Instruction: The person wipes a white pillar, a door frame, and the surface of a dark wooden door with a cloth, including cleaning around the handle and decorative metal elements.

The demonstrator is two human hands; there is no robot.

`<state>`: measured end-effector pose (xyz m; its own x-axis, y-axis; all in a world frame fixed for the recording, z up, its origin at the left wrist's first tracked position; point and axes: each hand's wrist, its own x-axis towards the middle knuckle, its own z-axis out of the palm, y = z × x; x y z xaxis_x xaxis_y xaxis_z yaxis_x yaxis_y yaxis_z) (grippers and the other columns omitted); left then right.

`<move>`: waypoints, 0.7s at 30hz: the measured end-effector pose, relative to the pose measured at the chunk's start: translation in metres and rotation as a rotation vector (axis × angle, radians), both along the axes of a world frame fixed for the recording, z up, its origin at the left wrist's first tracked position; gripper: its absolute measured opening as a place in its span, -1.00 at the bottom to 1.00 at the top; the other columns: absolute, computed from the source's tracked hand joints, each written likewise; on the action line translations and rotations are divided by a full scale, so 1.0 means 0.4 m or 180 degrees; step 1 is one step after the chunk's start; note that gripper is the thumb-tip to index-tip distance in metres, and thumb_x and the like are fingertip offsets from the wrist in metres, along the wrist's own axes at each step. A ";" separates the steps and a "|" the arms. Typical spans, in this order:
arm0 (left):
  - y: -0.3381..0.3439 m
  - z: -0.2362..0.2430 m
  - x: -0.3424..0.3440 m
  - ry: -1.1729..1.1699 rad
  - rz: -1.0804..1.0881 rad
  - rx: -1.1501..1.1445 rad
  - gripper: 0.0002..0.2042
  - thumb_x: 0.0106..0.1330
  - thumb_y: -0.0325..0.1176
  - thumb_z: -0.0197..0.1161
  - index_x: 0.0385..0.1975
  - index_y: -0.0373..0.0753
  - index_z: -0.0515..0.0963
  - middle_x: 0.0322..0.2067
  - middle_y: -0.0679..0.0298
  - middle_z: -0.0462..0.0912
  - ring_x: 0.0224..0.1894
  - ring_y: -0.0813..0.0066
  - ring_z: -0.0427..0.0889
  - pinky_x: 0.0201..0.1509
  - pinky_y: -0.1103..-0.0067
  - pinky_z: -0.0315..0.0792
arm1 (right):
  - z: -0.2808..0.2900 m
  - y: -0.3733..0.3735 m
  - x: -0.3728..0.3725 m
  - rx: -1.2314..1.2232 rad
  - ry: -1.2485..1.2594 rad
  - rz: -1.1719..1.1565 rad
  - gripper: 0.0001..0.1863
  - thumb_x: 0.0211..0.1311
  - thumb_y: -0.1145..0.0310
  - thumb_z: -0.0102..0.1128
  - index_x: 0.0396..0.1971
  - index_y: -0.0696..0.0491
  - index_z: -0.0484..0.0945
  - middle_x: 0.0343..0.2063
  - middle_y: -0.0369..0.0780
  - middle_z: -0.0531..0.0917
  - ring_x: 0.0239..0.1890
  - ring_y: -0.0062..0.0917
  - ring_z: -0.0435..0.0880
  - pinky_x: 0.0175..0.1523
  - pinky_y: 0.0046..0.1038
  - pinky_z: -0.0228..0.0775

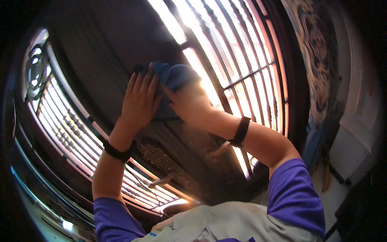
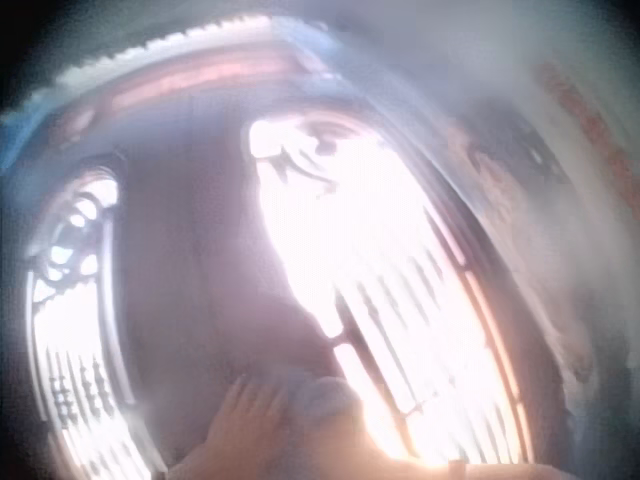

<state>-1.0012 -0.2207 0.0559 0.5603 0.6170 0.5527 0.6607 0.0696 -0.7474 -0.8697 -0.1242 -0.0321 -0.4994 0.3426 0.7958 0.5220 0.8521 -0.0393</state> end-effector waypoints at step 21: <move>0.148 0.499 -0.059 0.1035 0.0349 0.1869 -0.42 0.29 -0.06 -0.07 0.19 -0.37 0.20 0.24 -0.13 0.16 0.15 -0.05 0.33 0.26 0.18 0.15 | 0.562 0.103 -0.044 0.2075 0.1040 -0.0648 -0.44 0.15 0.19 -0.03 0.18 0.01 0.22 -0.04 -0.04 0.46 0.03 -0.22 0.43 0.11 -0.04 0.19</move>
